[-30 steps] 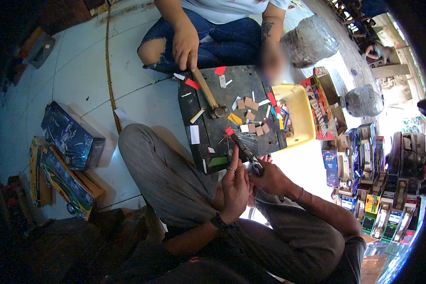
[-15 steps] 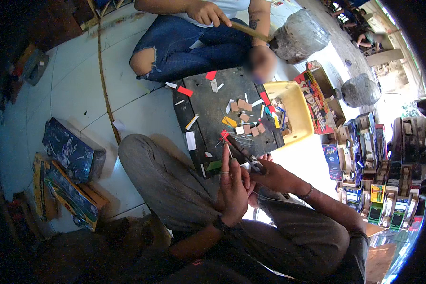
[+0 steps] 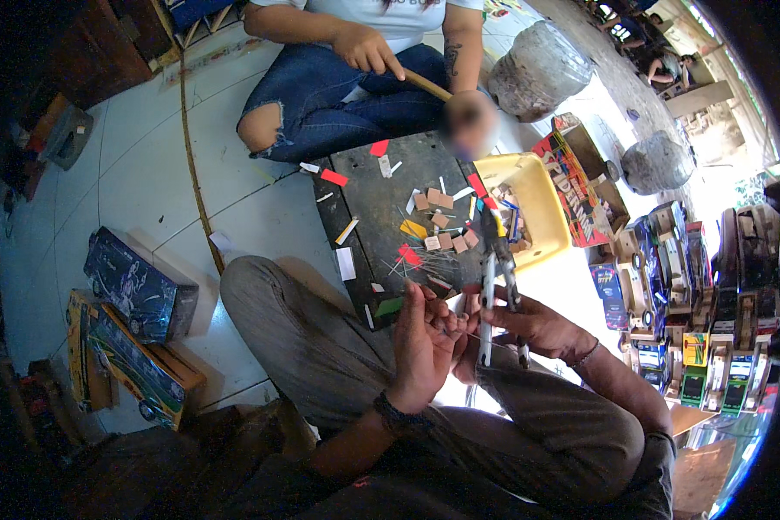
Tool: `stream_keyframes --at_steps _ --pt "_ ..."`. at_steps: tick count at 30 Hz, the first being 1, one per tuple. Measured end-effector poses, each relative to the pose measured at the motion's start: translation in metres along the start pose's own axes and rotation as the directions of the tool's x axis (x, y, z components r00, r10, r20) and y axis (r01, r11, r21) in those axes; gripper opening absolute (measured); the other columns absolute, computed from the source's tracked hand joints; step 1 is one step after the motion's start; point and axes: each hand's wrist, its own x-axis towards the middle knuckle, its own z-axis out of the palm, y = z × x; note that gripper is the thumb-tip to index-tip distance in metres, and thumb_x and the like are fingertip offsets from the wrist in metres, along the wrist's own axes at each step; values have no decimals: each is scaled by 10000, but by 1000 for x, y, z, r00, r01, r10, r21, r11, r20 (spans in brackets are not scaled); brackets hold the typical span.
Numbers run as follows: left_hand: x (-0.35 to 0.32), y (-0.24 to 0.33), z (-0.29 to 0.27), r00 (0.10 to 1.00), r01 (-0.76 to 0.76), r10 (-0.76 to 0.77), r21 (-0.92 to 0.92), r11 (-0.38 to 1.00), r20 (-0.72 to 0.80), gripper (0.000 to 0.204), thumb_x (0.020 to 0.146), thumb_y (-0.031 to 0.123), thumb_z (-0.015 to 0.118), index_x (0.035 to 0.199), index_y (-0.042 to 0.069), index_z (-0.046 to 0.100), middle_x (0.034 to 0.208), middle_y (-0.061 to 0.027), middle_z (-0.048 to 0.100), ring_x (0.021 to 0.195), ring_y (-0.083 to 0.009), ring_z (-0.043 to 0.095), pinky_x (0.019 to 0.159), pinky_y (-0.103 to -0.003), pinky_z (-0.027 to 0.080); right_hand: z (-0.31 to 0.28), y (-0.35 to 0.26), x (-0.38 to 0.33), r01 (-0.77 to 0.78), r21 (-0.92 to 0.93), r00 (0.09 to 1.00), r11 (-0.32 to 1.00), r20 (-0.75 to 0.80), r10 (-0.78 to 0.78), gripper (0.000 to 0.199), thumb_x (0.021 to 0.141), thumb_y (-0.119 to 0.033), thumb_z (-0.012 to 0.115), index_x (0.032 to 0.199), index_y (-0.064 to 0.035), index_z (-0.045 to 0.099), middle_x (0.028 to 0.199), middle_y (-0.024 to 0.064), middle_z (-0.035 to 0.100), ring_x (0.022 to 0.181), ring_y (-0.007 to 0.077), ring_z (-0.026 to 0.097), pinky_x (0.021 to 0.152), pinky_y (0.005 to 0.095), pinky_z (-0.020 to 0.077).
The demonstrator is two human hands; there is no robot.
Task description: The person sits on the floor and uses pliers to manipulate small wires and components on a work surface. They repeatedly cut, bend, and adjust the wires while a coworker hammers small wooden blocks nearby. The person occasionally pauses to reposition the components.
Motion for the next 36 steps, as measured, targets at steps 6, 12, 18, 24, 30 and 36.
stream_keyframes --at_steps 6,12,18,24,30,36 --pt "4 16 5 999 45 -43 191 981 -15 195 980 335 546 1032 149 573 858 31 601 691 -71 524 659 -258 468 -7 -25 -11 192 -315 951 929 -174 -256 383 989 -303 539 1285 -60 523 1135 58 661 1034 143 604 890 333 489" --pt "2 20 13 997 82 -80 259 963 -18 326 986 235 548 1291 121 527 1009 1 574 837 -80 528 707 -265 485 -4 -9 -2 53 -541 965 840 -189 -183 372 996 -315 526 1227 -24 530 1061 83 669 986 144 606 836 288 494" --pt "3 13 4 997 -19 -6 348 937 71 481 997 151 515 1455 114 374 1028 -1 514 883 -75 532 796 -281 512 -14 23 11 130 -656 972 744 -64 -226 413 999 -336 506 1260 -16 505 1057 177 621 958 206 598 848 353 475" --pt "5 12 -1 998 61 -57 327 943 -21 360 957 134 587 1309 151 516 1005 16 592 865 -76 591 761 -273 561 -17 30 11 202 -710 959 675 2 -285 430 994 -335 510 1279 -15 485 1006 245 611 940 267 596 880 405 457" --pt "6 11 -5 997 70 -54 343 937 -56 265 937 132 620 1194 188 584 988 23 622 841 -72 615 703 -262 572 -15 25 9 179 -777 974 603 54 -220 379 990 -325 514 1199 -10 489 966 228 608 907 271 593 834 411 457" --pt "7 11 -3 988 101 -50 364 926 -147 217 926 158 642 1140 151 608 980 18 628 793 -76 616 663 -253 568 -12 29 12 268 -772 940 576 78 -332 353 991 -319 514 1139 -1 473 938 218 600 862 282 586 803 412 456"
